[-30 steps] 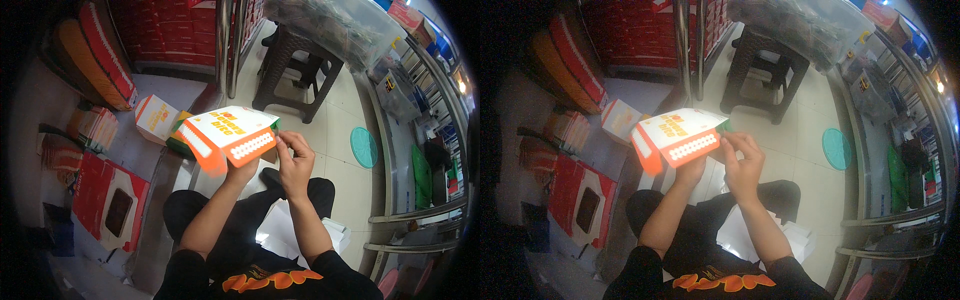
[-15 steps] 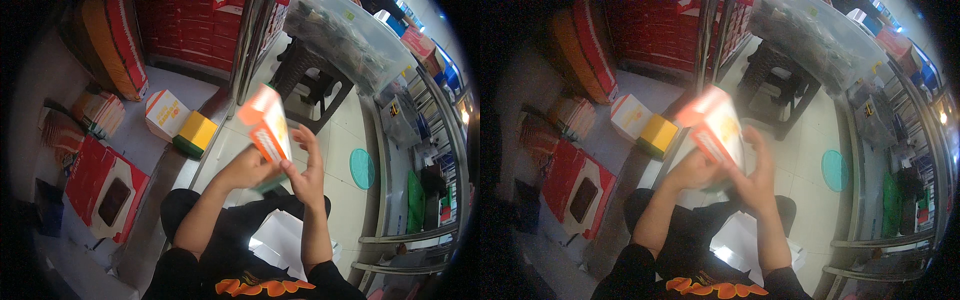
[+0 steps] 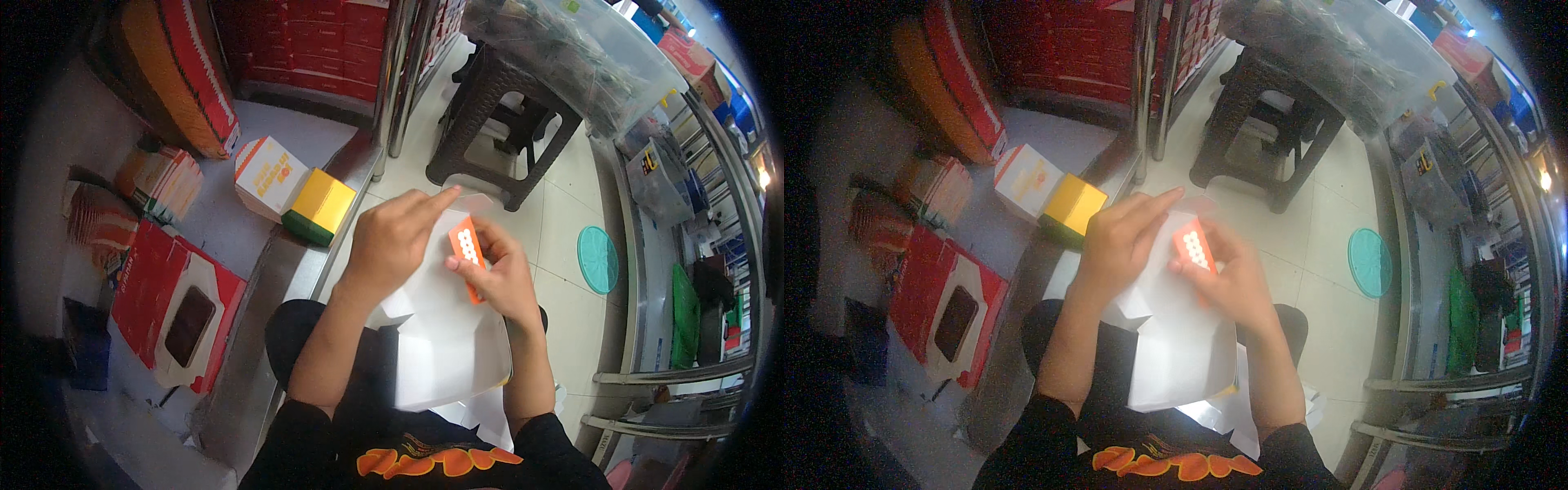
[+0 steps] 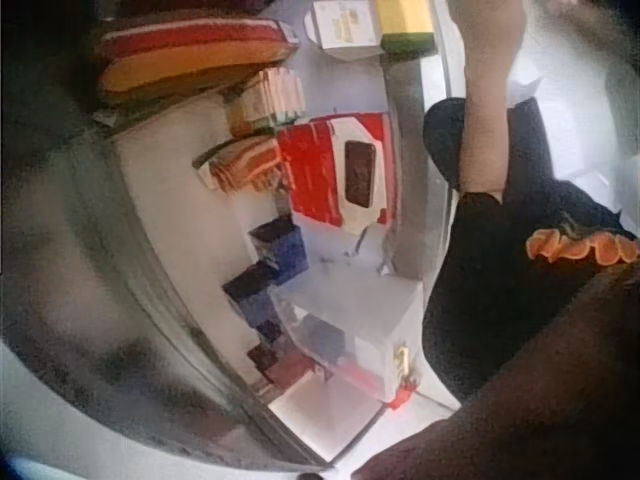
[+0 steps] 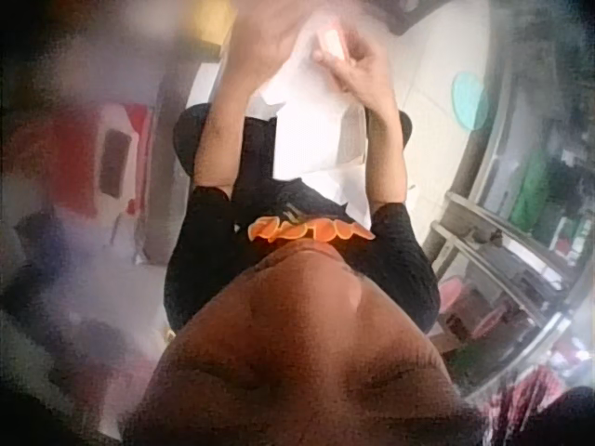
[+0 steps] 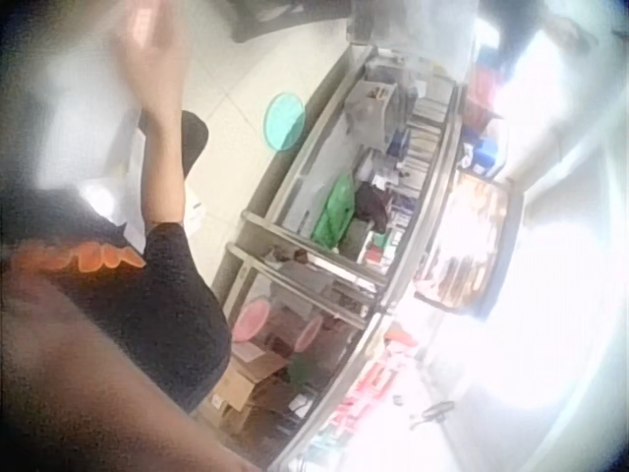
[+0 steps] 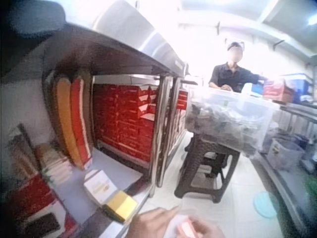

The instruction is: The person assembles small rectangular boxes from flat paper sheets. They fold the sheets along pre-printed lines, tuck flaps into slots, and form the box shape. The person handles multiple boxes one at a time, stacking completed boxes on a nearby shelf.

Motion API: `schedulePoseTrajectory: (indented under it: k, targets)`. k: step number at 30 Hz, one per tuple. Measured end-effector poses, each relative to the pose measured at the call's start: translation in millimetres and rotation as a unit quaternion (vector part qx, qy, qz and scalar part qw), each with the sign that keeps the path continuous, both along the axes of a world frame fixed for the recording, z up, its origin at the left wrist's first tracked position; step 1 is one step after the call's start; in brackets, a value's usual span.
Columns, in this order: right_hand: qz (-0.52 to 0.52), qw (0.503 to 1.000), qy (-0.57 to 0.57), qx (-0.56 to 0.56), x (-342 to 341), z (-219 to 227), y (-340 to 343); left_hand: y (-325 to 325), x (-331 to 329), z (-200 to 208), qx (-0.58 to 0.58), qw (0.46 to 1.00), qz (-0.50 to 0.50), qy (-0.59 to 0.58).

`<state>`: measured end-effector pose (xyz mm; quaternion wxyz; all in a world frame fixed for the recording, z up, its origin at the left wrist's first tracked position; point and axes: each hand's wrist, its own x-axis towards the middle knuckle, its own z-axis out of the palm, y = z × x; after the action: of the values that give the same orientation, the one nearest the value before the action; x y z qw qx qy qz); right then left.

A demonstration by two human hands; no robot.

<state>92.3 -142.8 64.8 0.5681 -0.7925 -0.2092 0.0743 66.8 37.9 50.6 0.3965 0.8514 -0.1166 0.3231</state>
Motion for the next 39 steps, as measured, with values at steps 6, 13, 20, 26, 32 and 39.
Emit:
schedulePoseTrajectory:
  k: [6,13,20,26,32,39]
  targets:
    - [-0.069,0.99,0.025,0.123,15,1,-14,2,11,-11,-0.144,0.984,-0.089,-0.049]
    - [-0.053,0.978,0.031,0.198,6,-4,-4,-1,19,-25,-0.129,0.989,-0.02,-0.063]
    - [-0.078,0.949,0.126,0.277,-1,-11,-5,-26,19,-22,-0.221,0.962,0.128,-0.1]
    - [-0.134,0.968,-0.119,0.175,3,-35,16,-40,21,-44,-0.389,0.919,-0.058,-0.029]
    - [-0.159,0.962,-0.087,0.205,8,-34,19,-36,13,-38,-0.373,0.924,-0.083,0.032]
    - [-0.122,0.971,-0.065,0.192,10,-28,9,-39,13,-39,-0.412,0.906,-0.093,0.038]
